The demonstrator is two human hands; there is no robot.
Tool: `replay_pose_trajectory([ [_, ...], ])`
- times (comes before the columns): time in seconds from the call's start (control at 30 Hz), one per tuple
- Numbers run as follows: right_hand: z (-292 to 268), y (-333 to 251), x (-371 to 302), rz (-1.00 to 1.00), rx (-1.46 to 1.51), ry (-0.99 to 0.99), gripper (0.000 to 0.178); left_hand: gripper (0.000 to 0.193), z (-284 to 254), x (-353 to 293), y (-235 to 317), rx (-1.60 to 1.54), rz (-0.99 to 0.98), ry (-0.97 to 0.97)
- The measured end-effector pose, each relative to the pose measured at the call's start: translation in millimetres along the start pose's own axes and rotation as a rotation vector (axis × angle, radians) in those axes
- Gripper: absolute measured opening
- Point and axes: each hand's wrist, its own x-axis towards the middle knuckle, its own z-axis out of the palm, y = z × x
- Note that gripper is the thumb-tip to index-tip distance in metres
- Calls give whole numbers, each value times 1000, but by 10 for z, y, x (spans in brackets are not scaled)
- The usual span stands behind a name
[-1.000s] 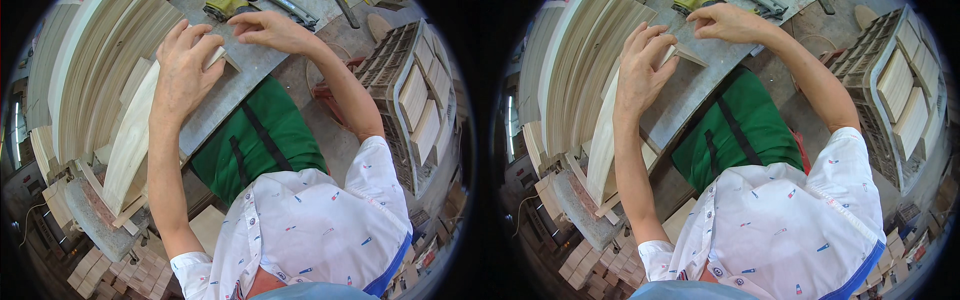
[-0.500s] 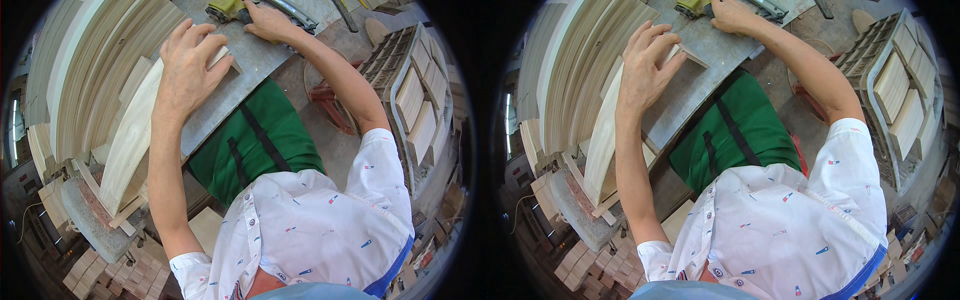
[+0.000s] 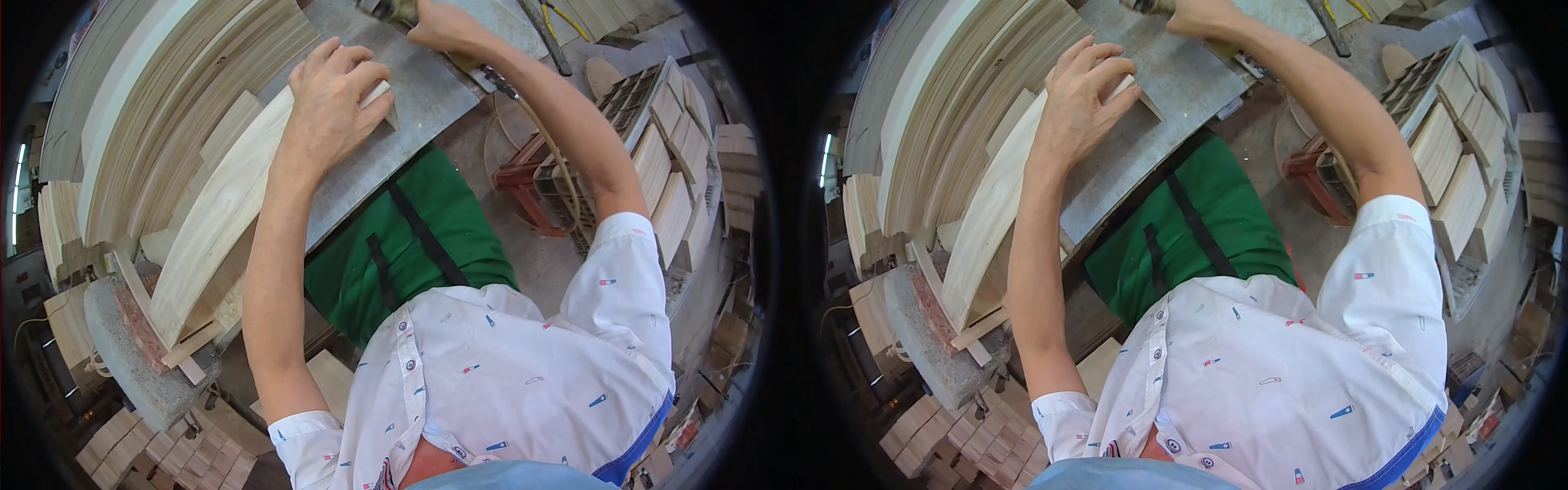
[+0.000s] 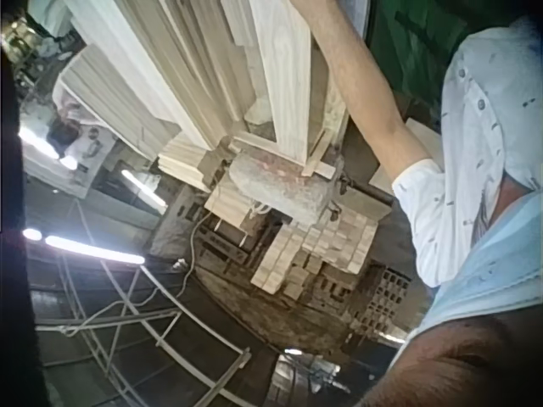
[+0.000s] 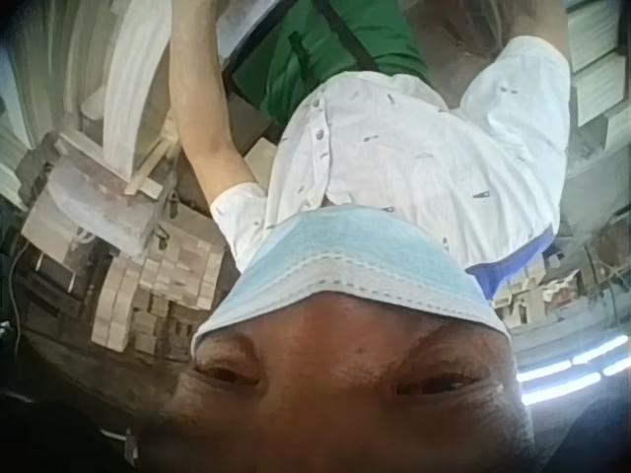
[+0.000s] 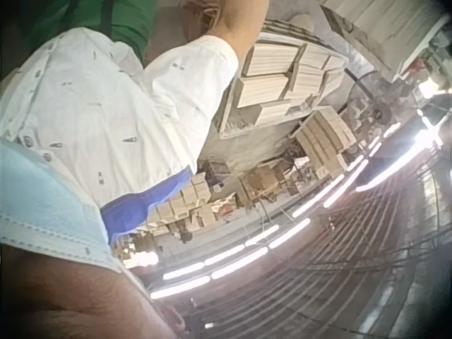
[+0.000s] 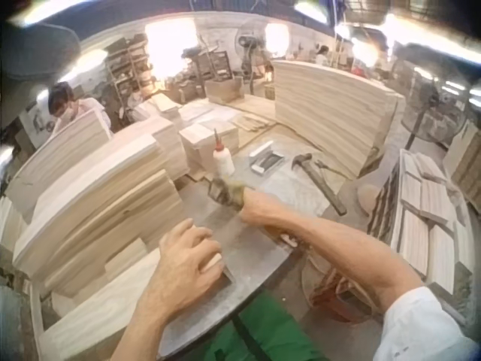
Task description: Assembling wooden box components using glue and a pneumatic nail gun on a workbench.
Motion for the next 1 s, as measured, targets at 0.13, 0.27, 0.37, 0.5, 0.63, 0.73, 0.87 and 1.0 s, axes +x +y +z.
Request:
replay_pose_trajectory([
  [0.13, -1000, -305, -483, 197, 328, -158, 33, 25, 31, -9, -38, 18, 20, 21],
  [0.27, -1688, -670, -1078, 98, 300, -115, 34, 27, 68, -31, -71, 8, 15, 25],
  [0.37, -1792, -906, -1294, 55, 361, -121, 37, 27, 79, -29, -79, 5, 17, 26],
  [0.5, -1883, -1130, -1505, 70, 339, -249, 41, 28, 68, -38, -72, 0, 6, 8],
  [0.63, -1909, -1235, -1503, 136, 370, -458, 36, 32, 57, -32, -89, -35, -14, -35],
  [0.73, -1844, -1255, -1413, 46, 315, -522, 34, 37, 68, -17, -90, -57, -32, -33],
  [0.87, -1804, -1287, -1365, -58, 298, -514, 35, 41, 56, -11, -87, -49, -50, -53],
  [1.0, -1826, -1355, -1373, 129, 159, -505, 35, 41, 42, -21, -73, -60, -67, -63],
])
